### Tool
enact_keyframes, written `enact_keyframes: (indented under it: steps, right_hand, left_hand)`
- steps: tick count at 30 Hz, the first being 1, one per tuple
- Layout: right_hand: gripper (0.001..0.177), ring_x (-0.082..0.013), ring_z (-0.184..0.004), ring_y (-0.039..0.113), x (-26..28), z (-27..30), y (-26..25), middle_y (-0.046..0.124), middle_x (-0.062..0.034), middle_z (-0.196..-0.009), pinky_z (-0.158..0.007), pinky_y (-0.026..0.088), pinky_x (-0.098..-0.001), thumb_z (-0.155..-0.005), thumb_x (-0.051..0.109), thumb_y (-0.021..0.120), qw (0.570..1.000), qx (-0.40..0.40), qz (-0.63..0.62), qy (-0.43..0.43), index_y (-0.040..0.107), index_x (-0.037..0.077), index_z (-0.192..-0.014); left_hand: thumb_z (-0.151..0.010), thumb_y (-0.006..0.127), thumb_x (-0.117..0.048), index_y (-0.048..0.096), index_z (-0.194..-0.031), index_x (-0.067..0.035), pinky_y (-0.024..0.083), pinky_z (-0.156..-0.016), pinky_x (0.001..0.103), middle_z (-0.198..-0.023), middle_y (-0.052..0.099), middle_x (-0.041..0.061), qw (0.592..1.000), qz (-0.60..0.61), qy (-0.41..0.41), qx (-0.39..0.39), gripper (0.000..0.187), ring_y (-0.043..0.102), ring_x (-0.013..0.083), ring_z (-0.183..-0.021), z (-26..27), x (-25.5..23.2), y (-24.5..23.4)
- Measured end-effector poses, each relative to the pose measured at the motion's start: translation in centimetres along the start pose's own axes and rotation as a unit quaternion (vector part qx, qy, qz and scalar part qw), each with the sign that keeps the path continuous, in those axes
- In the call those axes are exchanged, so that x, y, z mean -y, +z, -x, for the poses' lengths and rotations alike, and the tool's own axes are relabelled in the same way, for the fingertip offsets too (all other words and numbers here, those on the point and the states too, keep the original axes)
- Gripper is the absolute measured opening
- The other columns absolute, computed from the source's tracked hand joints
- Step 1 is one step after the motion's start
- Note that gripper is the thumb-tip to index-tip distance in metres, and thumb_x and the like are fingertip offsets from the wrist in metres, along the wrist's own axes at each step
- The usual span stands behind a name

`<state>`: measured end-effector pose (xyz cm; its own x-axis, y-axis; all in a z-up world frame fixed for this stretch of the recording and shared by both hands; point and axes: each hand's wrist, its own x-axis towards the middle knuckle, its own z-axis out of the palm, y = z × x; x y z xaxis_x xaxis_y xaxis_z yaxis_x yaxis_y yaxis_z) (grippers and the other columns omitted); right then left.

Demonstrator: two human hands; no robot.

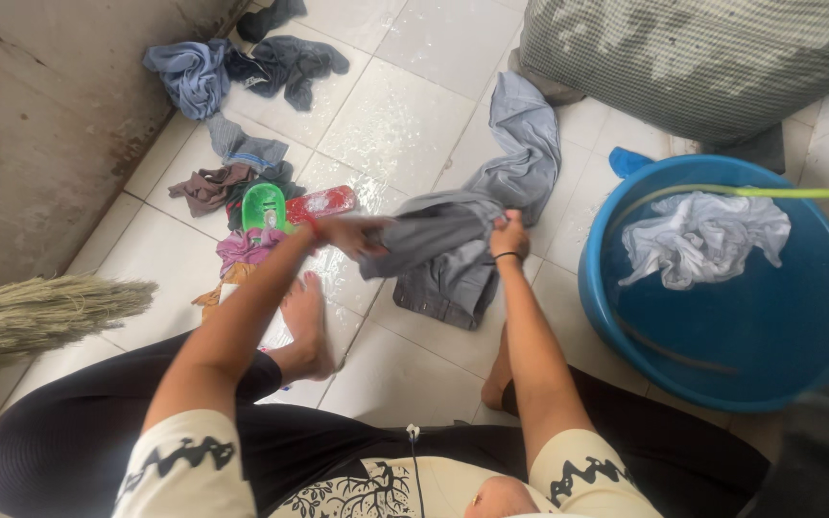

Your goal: The person scrubs a pair of grey trousers on a tiled floor using a red brush and soap. They repeatedly rub the fabric, flip the trousers over to clean different sections, and wring out the garment to remove excess water.

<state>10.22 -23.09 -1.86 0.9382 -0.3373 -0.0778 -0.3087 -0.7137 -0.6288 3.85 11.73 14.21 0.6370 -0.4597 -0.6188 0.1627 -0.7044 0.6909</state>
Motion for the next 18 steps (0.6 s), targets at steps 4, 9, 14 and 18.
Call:
enact_keyframes:
  steps: [4,9,14,18]
  right_hand:
    - [0.025,-0.0352,-0.108,0.068,-3.4,-0.7,-2.4,0.074,-0.0083,-0.113,-0.089,0.054,-0.0479,-0.094,0.039,0.070,0.996,0.018,0.015,0.086,0.066,0.024,-0.114]
    - [0.023,-0.0340,-0.107,0.068,-4.4,0.2,-3.6,0.074,-0.0069,-0.112,-0.089,0.052,-0.0478,-0.092,0.037,0.071,0.993,-0.018,0.007,0.115,0.069,0.025,-0.112]
    - [0.024,-0.0327,-0.104,0.071,-3.7,-0.2,-3.4,0.075,-0.0080,-0.110,-0.087,0.054,-0.0449,-0.092,0.035,0.074,0.992,-0.086,-0.068,0.059,0.070,0.022,-0.112]
    - [0.039,-0.0338,-0.102,0.071,-2.5,-1.2,-2.3,0.075,-0.0156,-0.111,-0.087,0.056,-0.0418,-0.090,0.030,0.076,0.945,-0.104,-0.309,0.023,0.068,0.012,-0.123]
  left_hand:
    - [-0.074,0.075,-0.002,0.040,-0.158,-0.032,0.043,-0.110,0.043,-0.146,0.058,0.014,0.977,-0.084,-0.080,-0.179,0.095,0.058,0.0275,-0.129,4.6,2.3,-10.8]
    - [-0.069,0.082,-0.011,0.081,-0.121,-0.021,0.056,-0.081,0.048,-0.104,0.068,0.022,0.699,-0.314,0.033,-0.642,0.053,0.068,0.0438,-0.092,13.9,1.6,-21.2]
    - [-0.069,0.084,-0.016,0.072,-0.093,-0.007,0.054,-0.076,0.047,-0.100,0.069,0.012,0.522,-0.414,0.053,-0.743,0.029,0.068,0.0375,-0.091,15.1,-1.3,-24.5]
    - [-0.083,0.086,-0.013,0.069,-0.112,-0.003,0.051,-0.089,0.049,-0.111,0.069,0.018,0.662,-0.343,0.176,-0.643,0.035,0.063,0.0407,-0.105,9.8,-2.6,-24.2]
